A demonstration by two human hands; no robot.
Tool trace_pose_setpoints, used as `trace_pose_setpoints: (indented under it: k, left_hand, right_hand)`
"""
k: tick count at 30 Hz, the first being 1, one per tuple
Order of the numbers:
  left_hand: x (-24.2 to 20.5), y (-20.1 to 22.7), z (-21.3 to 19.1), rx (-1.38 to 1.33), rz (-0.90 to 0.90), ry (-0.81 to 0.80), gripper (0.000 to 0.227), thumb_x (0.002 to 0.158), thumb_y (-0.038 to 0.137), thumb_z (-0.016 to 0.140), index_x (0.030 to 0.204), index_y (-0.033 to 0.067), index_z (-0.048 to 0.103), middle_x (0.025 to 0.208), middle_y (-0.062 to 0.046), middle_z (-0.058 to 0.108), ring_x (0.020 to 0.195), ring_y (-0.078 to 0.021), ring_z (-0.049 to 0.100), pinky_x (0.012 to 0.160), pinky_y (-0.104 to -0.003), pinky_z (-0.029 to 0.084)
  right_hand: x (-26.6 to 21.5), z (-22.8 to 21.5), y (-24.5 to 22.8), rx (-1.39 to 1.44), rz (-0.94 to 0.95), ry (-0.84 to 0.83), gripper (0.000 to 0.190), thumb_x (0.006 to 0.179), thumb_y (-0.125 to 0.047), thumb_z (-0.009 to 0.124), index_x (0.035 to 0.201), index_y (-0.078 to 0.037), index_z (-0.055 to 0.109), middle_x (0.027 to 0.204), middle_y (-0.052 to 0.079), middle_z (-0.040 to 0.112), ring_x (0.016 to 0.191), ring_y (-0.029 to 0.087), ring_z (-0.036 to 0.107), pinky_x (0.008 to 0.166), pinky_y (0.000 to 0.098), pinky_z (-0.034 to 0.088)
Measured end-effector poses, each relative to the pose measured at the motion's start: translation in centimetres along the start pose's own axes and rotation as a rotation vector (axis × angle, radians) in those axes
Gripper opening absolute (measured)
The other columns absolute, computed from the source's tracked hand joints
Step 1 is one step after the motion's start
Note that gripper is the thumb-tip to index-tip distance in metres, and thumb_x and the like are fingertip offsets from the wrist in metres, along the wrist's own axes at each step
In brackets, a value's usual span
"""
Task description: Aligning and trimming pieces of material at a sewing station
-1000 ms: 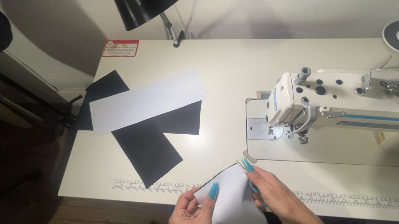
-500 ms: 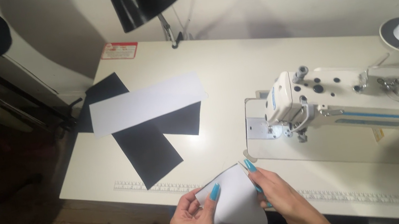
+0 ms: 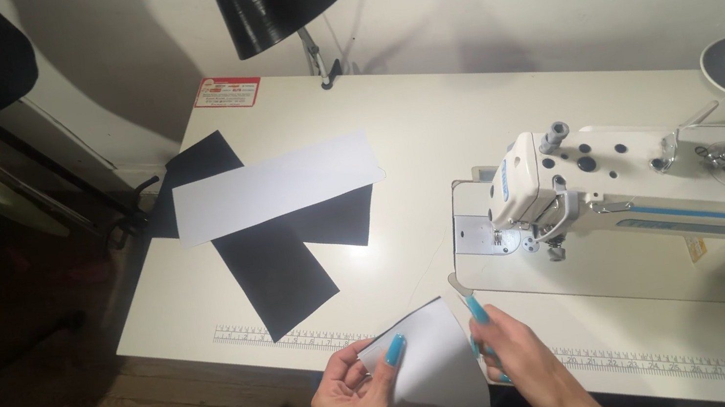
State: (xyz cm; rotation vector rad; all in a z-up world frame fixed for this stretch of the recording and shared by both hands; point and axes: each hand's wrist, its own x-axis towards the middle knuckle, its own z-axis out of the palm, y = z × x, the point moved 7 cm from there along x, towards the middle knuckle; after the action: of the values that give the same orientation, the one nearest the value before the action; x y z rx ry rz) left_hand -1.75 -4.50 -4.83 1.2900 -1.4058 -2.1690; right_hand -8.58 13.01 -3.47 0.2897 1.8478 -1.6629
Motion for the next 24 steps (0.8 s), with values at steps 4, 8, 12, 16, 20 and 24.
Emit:
trace_pose_setpoints:
  k: [4, 8, 12, 16, 20, 24]
  left_hand:
    - [-0.8, 0.6, 1.0, -0.126, -0.064, -0.082, 0.028, 0.059, -0.005, 0.074, 0.084, -0.0068, 0.062, 0.07, -0.025, 0.069, 0.054, -0.0241, 0.059, 0.049, -0.032, 0.05]
    - [-1.1, -0.6, 1.3, -0.1, -0.074, -0.118, 0.031, 0.06, -0.004, 0.074, 0.088, -0.0071, 0.062, 0.064, -0.022, 0.064, 0.055, -0.0233, 0.057, 0.051, -0.03, 0.047]
    - [-1.2, -1.8, 0.8, -0.04, -0.069, -0.06, 0.027, 0.06, -0.004, 0.074, 0.084, -0.0071, 0.061, 0.072, -0.025, 0.07, 0.055, -0.0228, 0.06, 0.054, -0.032, 0.05]
    - [-1.3, -1.7, 0.1, 0.021, 0.035, -0.043, 0.026, 0.061, 0.001, 0.075, 0.083, -0.0032, 0.062, 0.067, -0.018, 0.069, 0.048, -0.0147, 0.054, 0.05, -0.025, 0.046]
    - [-0.9, -1.4, -0.1, 0.051, 0.057, -0.044, 0.026, 0.062, 0.003, 0.075, 0.084, -0.0015, 0.062, 0.062, -0.015, 0.067, 0.045, -0.0126, 0.051, 0.046, -0.022, 0.042]
    - [-0.2, -1.6, 0.2, 0.056, 0.007, -0.033, 0.027, 0.061, 0.002, 0.076, 0.085, -0.0023, 0.062, 0.061, -0.015, 0.066, 0.044, -0.013, 0.05, 0.046, -0.024, 0.042]
  right_hand:
    - [-2.1, -0.7, -0.6, -0.275, -0.039, 0.019, 0.033, 0.074, -0.041, 0.059, 0.08, -0.009, 0.053, 0.062, 0.002, 0.034, 0.057, 0.012, 0.033, 0.059, 0.0222, 0.03]
    - [-3.3, -1.2, 2.0, -0.042, 0.121, 0.004, 0.057, 0.084, -0.052, 0.027, 0.077, -0.001, 0.051, 0.067, 0.003, 0.023, 0.057, 0.014, 0.024, 0.054, 0.0261, 0.021]
    - [-1.6, -2.5, 4.4, 0.177, 0.048, 0.06, 0.037, 0.093, -0.034, 0.037, 0.073, -0.004, 0.044, 0.061, 0.002, 0.024, 0.049, 0.013, 0.024, 0.045, 0.0257, 0.021]
    - [-0.5, -1.2, 3.0, 0.032, 0.045, -0.004, 0.034, 0.093, -0.03, 0.037, 0.068, -0.007, 0.036, 0.063, 0.002, 0.026, 0.052, 0.012, 0.023, 0.046, 0.0248, 0.02]
    - [1.3, -0.6, 3.0, 0.034, 0.104, -0.042, 0.031, 0.091, -0.028, 0.038, 0.069, -0.006, 0.04, 0.064, 0.002, 0.029, 0.052, 0.012, 0.024, 0.045, 0.025, 0.02]
    - [1.6, 0.1, 1.9, 0.11, 0.098, -0.115, 0.034, 0.093, -0.027, 0.036, 0.065, -0.007, 0.037, 0.06, 0.002, 0.026, 0.05, 0.011, 0.021, 0.043, 0.0246, 0.017]
